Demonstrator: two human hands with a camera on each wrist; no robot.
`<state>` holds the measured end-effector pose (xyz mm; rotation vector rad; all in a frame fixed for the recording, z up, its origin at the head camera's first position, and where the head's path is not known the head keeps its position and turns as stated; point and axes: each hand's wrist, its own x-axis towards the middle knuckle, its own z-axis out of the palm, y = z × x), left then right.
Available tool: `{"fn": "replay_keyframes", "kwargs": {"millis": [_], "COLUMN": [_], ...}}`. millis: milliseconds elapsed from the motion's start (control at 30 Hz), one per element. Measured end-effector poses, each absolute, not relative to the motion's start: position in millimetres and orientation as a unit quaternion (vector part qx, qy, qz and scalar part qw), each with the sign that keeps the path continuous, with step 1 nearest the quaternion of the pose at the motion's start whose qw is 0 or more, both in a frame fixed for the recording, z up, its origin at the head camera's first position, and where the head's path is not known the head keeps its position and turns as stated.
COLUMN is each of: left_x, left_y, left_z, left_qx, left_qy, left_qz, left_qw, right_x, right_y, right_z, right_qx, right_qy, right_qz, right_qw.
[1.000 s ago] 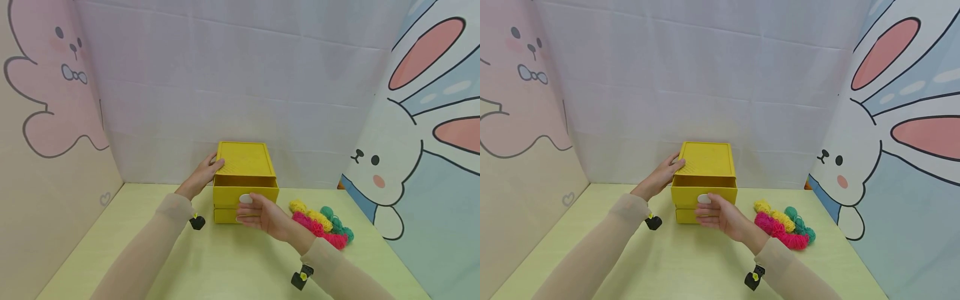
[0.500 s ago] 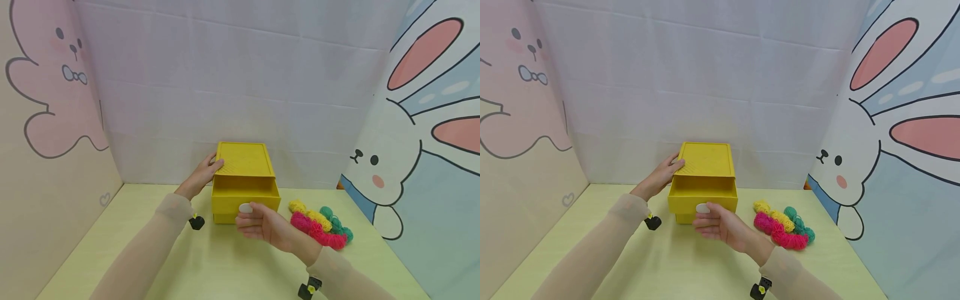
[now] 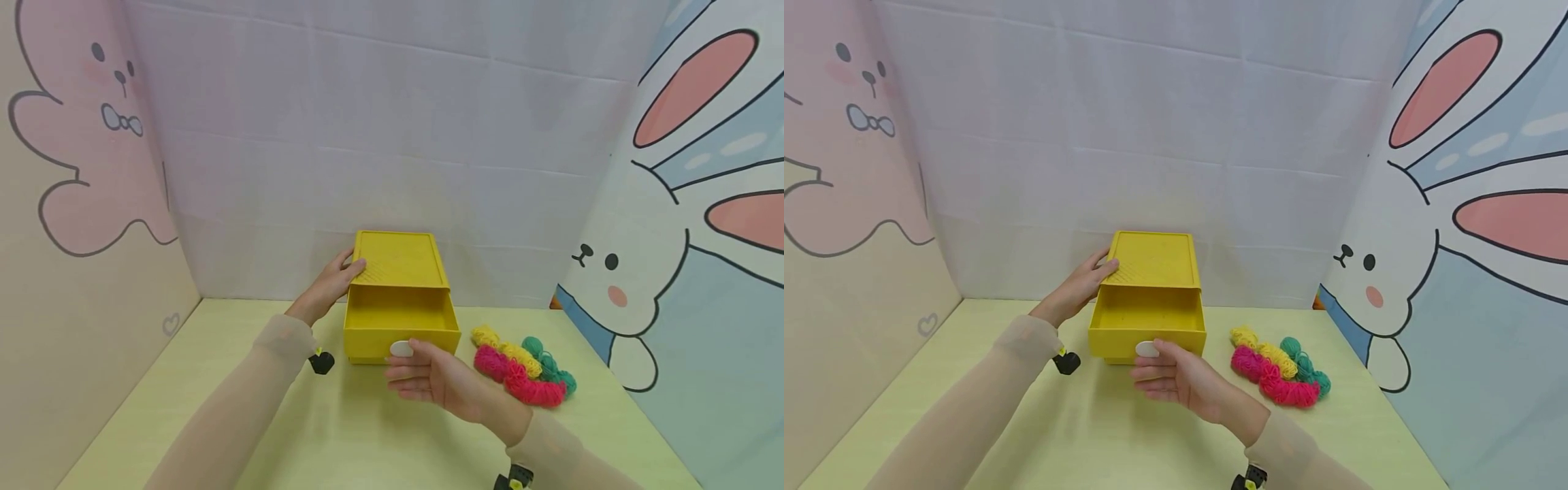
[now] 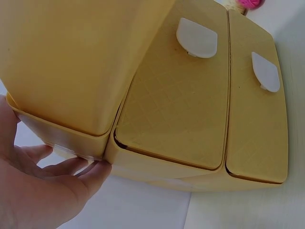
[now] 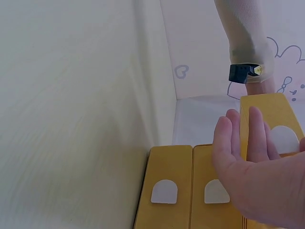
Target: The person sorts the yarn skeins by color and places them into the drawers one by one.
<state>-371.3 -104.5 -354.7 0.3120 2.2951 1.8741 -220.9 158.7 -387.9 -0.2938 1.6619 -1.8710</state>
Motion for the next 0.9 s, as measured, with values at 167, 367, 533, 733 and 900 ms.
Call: {"fn": "replay_keyframes", "kwargs": {"millis": [167,367,533,733,900], "left_x": [-368.9,-364.2,-361.4,-362.1,-363.4], "left_y": [-104.6,-104.6,-103.5,-103.9,-104.3], "left_z": [-354.3,-352.1,-349.1,-350.3,-351.1], "left_qx": [0.102,0.11,0.122,0.12,0.117], "left_qy": [0.768,0.766,0.759,0.761,0.763], "left_qz": [0.627,0.628,0.633,0.632,0.63], "left_qw": [0.081,0.08,0.086,0.086,0.085], "right_x": [-220.9,-221.6,-223.0,-227.9,-232.6], "right_y": [160.0,181.9,223.2,277.1,314.3], "right_z": [-388.3,-383.3,-379.8,-374.1,-373.9], "right_qx": [-0.118,-0.157,-0.189,-0.221,-0.231], "right_qy": [0.638,0.66,0.729,0.852,0.926], "right_qz": [-0.695,-0.653,-0.583,-0.429,-0.285], "right_qw": [0.311,0.338,0.305,0.205,0.086]}}
